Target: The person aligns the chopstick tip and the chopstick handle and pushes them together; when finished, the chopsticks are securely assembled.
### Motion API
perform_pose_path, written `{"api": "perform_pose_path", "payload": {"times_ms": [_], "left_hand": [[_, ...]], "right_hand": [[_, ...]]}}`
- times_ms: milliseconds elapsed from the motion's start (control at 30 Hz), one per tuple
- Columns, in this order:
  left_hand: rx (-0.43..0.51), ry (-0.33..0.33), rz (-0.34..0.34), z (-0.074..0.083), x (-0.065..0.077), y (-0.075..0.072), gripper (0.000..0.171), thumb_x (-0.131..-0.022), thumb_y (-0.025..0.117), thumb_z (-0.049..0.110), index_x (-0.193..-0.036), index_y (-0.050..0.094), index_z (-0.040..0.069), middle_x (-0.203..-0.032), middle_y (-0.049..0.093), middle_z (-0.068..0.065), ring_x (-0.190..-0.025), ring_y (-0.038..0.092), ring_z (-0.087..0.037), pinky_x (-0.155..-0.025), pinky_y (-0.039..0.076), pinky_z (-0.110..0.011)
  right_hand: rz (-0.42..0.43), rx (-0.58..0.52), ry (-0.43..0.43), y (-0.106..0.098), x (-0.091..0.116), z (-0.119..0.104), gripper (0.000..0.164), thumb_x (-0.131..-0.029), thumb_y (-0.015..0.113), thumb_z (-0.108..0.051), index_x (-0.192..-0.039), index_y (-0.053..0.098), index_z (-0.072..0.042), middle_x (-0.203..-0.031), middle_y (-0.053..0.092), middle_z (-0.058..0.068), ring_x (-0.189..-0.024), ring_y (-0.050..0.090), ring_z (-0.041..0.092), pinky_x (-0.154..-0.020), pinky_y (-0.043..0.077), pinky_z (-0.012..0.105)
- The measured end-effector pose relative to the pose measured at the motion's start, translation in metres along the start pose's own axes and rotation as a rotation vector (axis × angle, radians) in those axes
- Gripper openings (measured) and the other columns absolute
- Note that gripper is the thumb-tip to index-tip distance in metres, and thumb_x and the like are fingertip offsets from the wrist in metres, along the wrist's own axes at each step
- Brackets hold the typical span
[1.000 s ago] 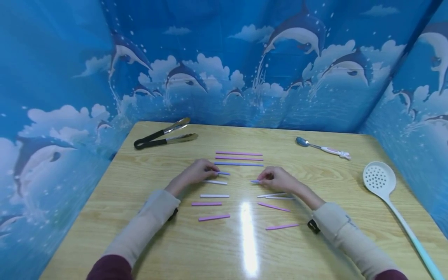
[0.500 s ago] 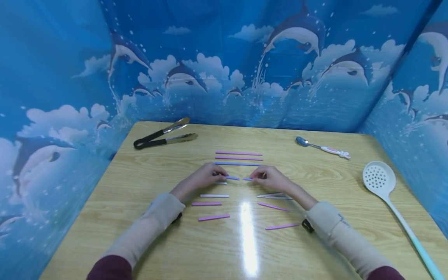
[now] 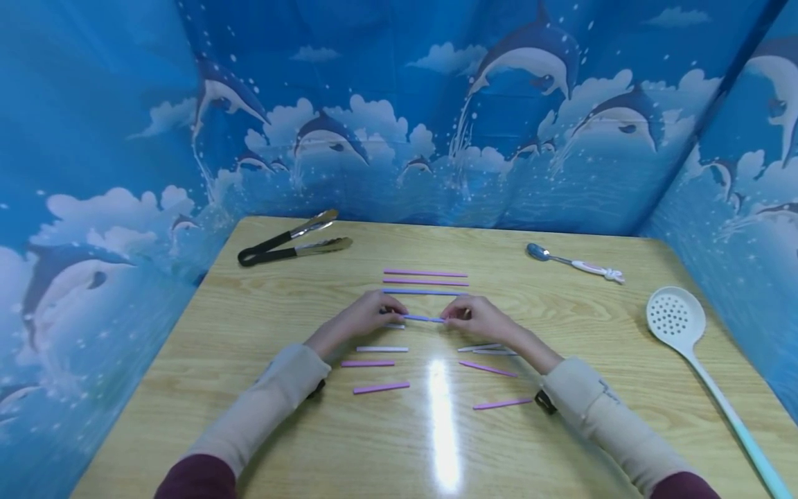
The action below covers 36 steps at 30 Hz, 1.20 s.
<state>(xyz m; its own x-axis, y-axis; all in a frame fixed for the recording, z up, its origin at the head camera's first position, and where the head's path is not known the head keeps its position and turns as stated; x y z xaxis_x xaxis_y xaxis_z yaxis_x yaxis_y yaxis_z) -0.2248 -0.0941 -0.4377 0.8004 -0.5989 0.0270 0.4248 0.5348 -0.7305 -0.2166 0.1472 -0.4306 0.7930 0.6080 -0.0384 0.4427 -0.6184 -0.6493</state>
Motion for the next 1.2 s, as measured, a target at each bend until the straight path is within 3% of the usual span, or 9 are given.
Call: {"api": "perform_pose_path", "payload": {"times_ms": [533, 967, 1200], "left_hand": [[0.006, 0.021, 0.005, -0.0005, -0.001, 0.0009, 0.019, -0.088, 0.066, 0.013, -0.105, 0.071, 0.005, -0.103, 0.071, -0.008, -0.099, 0.063, -0.021, -0.089, 0.052, -0.03], [-0.008, 0.104, 0.036, 0.0065, -0.0002, -0.0041, 0.018, -0.091, 0.063, 0.012, -0.105, 0.07, 0.003, -0.105, 0.07, -0.01, -0.1, 0.063, -0.023, -0.09, 0.051, -0.032], [-0.003, 0.112, 0.051, 0.0045, 0.0023, -0.0039, 0.02, -0.091, 0.063, 0.012, -0.107, 0.07, 0.003, -0.105, 0.07, -0.01, -0.102, 0.062, -0.023, -0.093, 0.05, -0.034]], "right_hand": [[0.017, 0.012, 0.007, -0.0004, -0.0001, -0.004, 0.01, -0.086, 0.068, -0.006, -0.094, 0.071, 0.0, -0.08, 0.066, 0.004, -0.069, 0.053, 0.008, -0.06, 0.048, 0.021], [0.09, 0.019, -0.103, 0.0017, -0.0021, -0.0041, 0.009, -0.086, 0.068, -0.004, -0.092, 0.072, 0.0, -0.082, 0.067, 0.006, -0.066, 0.05, 0.004, -0.056, 0.045, 0.02], [0.115, 0.009, -0.125, 0.0033, -0.0024, -0.0049, 0.008, -0.086, 0.066, -0.001, -0.091, 0.072, 0.002, -0.08, 0.067, 0.006, -0.067, 0.05, 0.003, -0.056, 0.045, 0.019]]}}
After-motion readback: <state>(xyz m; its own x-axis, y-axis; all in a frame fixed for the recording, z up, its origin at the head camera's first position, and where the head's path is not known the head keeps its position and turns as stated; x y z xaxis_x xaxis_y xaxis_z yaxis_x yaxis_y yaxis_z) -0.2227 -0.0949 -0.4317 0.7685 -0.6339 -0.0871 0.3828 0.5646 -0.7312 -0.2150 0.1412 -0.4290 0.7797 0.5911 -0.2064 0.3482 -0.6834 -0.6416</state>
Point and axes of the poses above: each hand's wrist, its own x-axis away from the middle knuckle, its own y-axis out of the palm, z = x × y, the point moved 2 cm from there along -x, towards the middle knuckle
